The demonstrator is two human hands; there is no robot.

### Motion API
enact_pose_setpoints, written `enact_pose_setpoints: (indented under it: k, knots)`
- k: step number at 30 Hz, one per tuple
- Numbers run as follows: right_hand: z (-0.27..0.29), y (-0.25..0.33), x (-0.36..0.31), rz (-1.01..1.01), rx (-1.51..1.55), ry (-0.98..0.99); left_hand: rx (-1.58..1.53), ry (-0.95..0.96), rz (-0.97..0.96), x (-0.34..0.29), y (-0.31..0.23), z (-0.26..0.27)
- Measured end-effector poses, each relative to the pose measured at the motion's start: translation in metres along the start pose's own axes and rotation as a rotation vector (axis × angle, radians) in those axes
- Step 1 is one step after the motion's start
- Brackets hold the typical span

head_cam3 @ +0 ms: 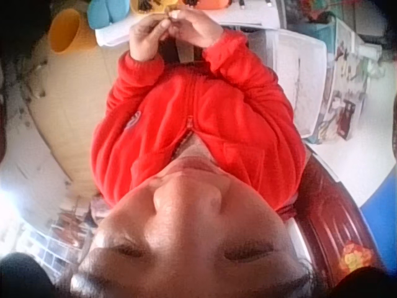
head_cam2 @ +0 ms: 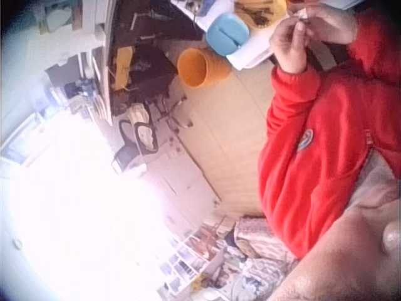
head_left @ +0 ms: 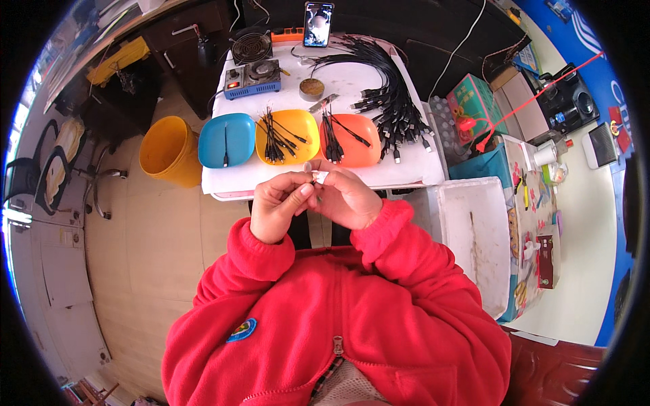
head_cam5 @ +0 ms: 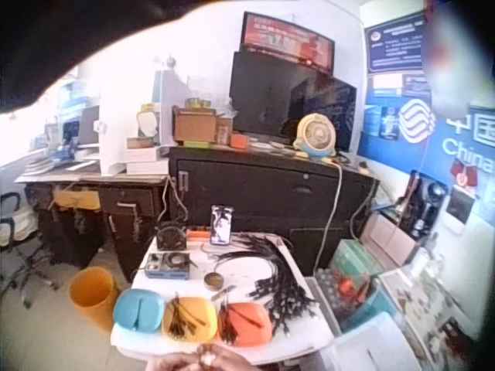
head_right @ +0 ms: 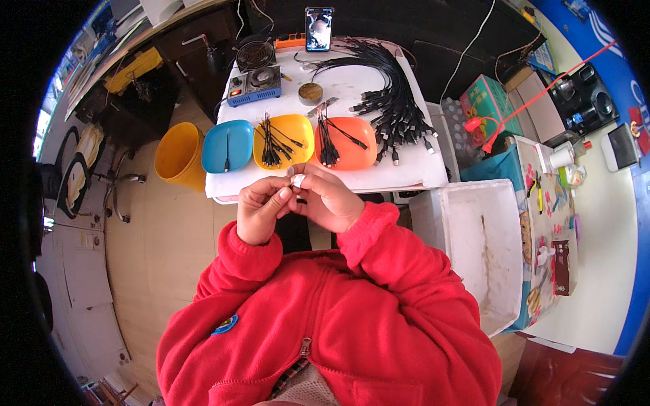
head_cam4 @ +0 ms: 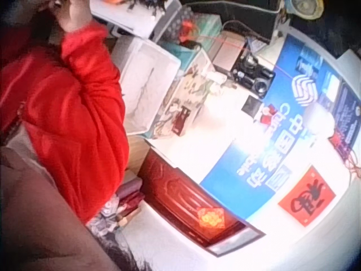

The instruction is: The person repeatedly picks black cables and small white connectors from trays on a table, inserts the connectors into the cable ends, and places the assembled cables into a white box. The person also moves a yellow bucket and a plastic bag on the floor.

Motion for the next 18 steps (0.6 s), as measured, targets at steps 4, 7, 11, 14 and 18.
enact_pose_setpoints:
  k: [4, 7, 11, 14, 18]
  knots:
    - [0.061, 0.045, 0.039, 0.432, -1.231, -0.352, -0.071, -0.056, 0.043, 0.013, 0.008, 0.015]
    - [0.093, 0.069, 0.06, 0.413, -1.719, -0.495, -0.113, -0.102, 0.012, 0.02, 0.013, 0.021]
    - [0.106, 0.061, 0.072, 0.154, -1.973, -0.511, -0.138, -0.148, 0.03, 0.025, 0.019, 0.026]
    - [0.102, 0.056, 0.07, 0.183, -1.995, -0.506, -0.16, -0.167, 0.057, 0.026, 0.02, 0.029]
    - [0.096, 0.059, 0.063, 0.246, -1.904, -0.54, -0.209, -0.196, 0.069, 0.028, 0.02, 0.026]
Point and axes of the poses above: each hand's wrist, its own x-axis towards the middle knuckle, its own z-axis out of the back of the hand, y = z × x, the point moved 2 cm from there along x, towards the middle knuckle, and after that the axes turned 7 degrees about z, right-handed, at the moved point
